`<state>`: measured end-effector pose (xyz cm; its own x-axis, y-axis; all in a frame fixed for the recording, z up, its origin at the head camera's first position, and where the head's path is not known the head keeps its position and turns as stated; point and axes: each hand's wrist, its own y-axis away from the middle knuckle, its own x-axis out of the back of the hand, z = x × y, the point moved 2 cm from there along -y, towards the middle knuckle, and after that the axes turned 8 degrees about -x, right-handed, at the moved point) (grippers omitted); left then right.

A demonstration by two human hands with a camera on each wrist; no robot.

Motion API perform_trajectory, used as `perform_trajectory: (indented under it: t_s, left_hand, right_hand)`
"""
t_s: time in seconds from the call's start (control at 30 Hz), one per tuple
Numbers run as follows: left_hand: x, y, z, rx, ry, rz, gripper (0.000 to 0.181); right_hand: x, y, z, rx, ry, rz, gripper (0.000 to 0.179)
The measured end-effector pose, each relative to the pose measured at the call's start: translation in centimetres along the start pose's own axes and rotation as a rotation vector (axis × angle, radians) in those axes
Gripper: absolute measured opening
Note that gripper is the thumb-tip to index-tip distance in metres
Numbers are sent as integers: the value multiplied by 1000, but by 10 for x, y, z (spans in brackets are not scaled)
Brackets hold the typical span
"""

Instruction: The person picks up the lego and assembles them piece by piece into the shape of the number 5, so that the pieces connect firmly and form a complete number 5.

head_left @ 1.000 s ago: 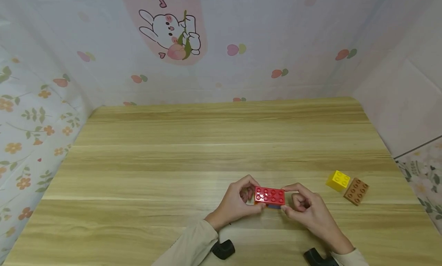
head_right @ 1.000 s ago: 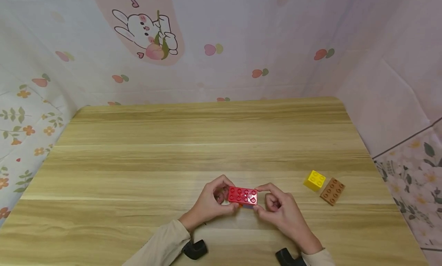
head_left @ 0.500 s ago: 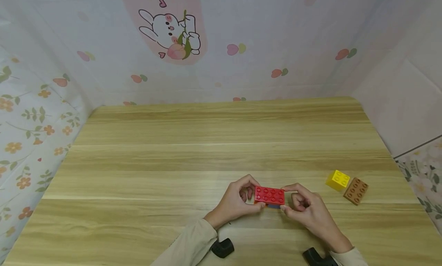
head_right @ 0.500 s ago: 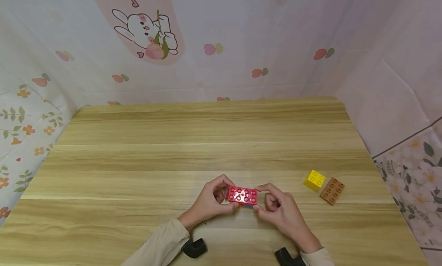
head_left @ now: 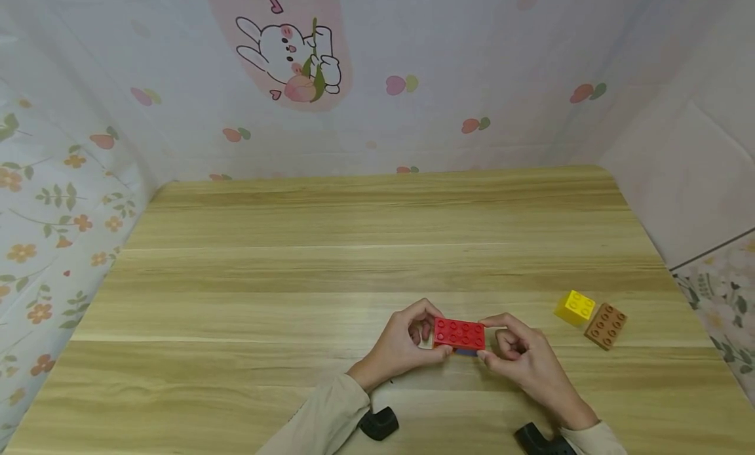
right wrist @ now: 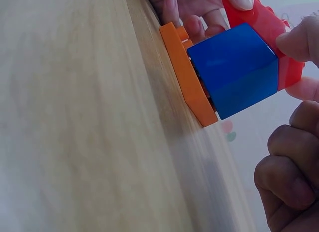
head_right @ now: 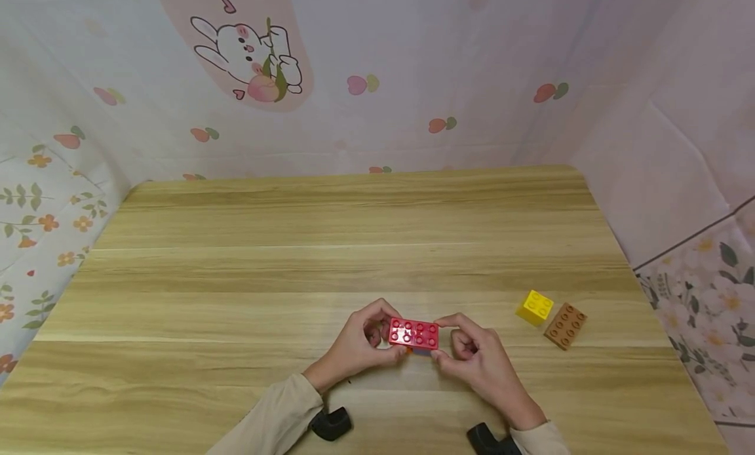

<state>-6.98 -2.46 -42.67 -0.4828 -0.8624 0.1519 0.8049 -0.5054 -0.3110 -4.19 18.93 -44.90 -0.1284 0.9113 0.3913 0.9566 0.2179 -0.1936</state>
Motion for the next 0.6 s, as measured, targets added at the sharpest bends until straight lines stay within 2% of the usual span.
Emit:
perform_trajectory:
  t_s: [0.33, 0.47, 0.6]
  left_hand:
    - [-3, -1, -2, 19, -2, 4, 30]
    - [-3, -1, -2, 6, -16, 1, 30]
    - [-2, 0, -2, -10, -32, -4, 31]
  right_hand:
    - [2, 0, -3, -67, -35, -52, 45]
    - [3, 0, -4, -95, -49, -66, 45]
    - [1, 0, -5, -115, -108, -122, 42]
